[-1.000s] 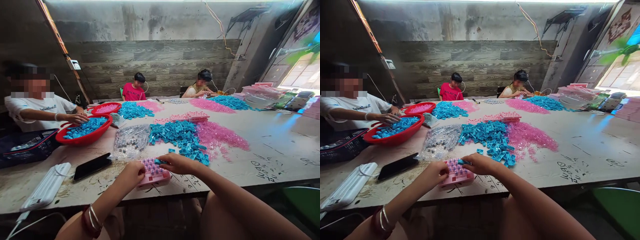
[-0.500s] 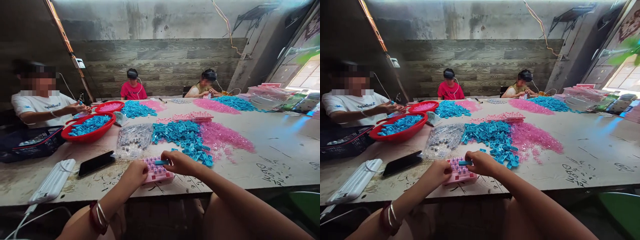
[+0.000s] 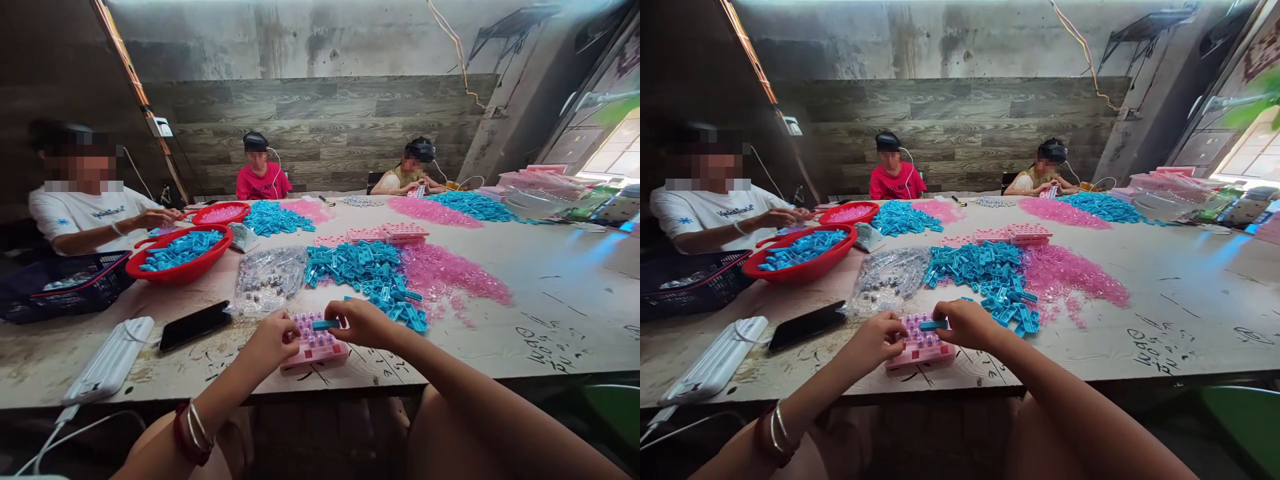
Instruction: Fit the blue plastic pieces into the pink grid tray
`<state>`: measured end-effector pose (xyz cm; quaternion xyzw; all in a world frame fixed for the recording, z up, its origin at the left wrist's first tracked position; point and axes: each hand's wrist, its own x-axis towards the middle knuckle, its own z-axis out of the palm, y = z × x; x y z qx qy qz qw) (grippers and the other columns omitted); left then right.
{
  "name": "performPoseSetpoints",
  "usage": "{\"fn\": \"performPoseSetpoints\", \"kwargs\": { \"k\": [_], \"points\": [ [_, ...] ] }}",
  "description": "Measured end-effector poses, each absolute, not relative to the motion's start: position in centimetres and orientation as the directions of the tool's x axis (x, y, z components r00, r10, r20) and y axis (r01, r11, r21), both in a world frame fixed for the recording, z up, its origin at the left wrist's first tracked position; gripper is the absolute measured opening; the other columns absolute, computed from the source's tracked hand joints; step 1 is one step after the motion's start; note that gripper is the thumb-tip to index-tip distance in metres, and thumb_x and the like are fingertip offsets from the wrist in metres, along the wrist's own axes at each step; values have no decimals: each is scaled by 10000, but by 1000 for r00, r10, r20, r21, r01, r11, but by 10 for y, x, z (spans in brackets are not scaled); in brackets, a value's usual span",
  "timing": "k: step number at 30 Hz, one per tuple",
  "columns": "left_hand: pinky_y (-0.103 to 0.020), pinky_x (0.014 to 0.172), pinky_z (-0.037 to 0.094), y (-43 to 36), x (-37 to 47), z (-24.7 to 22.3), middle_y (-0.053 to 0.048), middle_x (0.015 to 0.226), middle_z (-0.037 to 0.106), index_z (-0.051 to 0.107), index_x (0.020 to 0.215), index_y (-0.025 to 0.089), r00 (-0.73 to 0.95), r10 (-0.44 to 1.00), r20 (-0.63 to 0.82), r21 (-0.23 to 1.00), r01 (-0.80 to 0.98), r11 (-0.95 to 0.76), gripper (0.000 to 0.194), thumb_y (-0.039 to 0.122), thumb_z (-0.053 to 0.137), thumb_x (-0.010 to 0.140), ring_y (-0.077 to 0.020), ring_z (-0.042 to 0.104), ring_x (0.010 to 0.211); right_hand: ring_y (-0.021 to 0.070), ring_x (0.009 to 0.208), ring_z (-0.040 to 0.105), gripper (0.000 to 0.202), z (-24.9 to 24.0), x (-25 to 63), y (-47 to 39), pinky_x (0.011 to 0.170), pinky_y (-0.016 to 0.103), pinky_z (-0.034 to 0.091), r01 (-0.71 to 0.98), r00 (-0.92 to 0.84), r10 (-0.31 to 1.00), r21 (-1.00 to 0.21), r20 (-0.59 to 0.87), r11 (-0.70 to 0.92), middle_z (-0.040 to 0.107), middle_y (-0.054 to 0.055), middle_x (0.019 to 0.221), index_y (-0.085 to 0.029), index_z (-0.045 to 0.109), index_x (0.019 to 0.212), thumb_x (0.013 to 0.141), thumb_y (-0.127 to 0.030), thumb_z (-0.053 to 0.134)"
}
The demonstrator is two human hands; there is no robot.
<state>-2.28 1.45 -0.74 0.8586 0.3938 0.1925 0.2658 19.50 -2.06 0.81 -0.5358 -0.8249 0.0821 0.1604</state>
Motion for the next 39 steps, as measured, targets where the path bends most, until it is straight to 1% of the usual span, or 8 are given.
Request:
{"fn": "performPoseSetpoints", "kwargs": {
  "k": [5,9,15,17,22,26,34,39],
  "points": [
    [-212,622,457,15,-22,-9,-23,859,489,629,740,134,616,783,90,683,534,-498,131,106,528,660,-82,520,645,121,659,544,167,8,196,-20,553,216,305,857,-376,912,-314,163,409,644,12,733,-200,603,883,721,-239,600],
    [-214,642,436,16,-23,-10,-15,799,505,619,727,146,630,767,120,634,546,-547,206,32,483,621,-102,519,687,120,647,542,159,8,196,-20,542,214,300,856,-376,912,-314,166,410,641,11,723,-203,608,877,723,-240,599],
    [-229,676,402,14,-24,-4,-17,766,569,639,706,162,670,734,109,547,576,-607,247,19,468,599,-135,519,755,123,651,549,166,8,196,-20,550,213,305,854,-384,909,-314,161,416,647,12,727,-199,610,881,717,-226,603],
    [-226,673,398,13,-23,-2,-16,754,577,640,706,161,665,742,86,540,595,-596,250,18,467,596,-135,521,750,124,652,551,168,8,196,-20,550,213,305,852,-384,909,-317,160,416,647,14,728,-197,613,882,716,-226,605],
    [-212,615,395,14,-24,-4,-8,747,555,642,818,161,637,768,58,550,622,-558,307,34,490,583,-116,509,674,121,640,551,169,8,197,-20,537,210,301,852,-386,908,-315,164,419,645,11,720,-199,611,883,716,-225,603],
    [-205,588,383,14,-24,-7,-6,738,561,617,719,148,635,771,46,560,622,-546,223,44,489,570,-112,509,660,121,638,551,156,8,197,-20,535,213,301,855,-386,908,-307,165,419,649,13,726,-201,613,878,730,-249,600],
    [-234,607,361,8,-23,0,-19,683,622,650,713,151,573,819,-3,422,743,-519,166,108,505,646,-135,535,649,117,634,551,152,8,197,-20,532,212,304,858,-377,912,-310,162,410,654,13,738,-201,614,874,730,-247,600],
    [-265,717,387,5,-23,-2,-49,823,640,686,728,178,559,828,34,371,762,-530,154,158,539,685,-168,559,777,117,628,551,168,8,197,-20,529,211,301,854,-383,910,-313,162,415,650,8,721,-202,613,883,718,-231,611]
  ]
}}
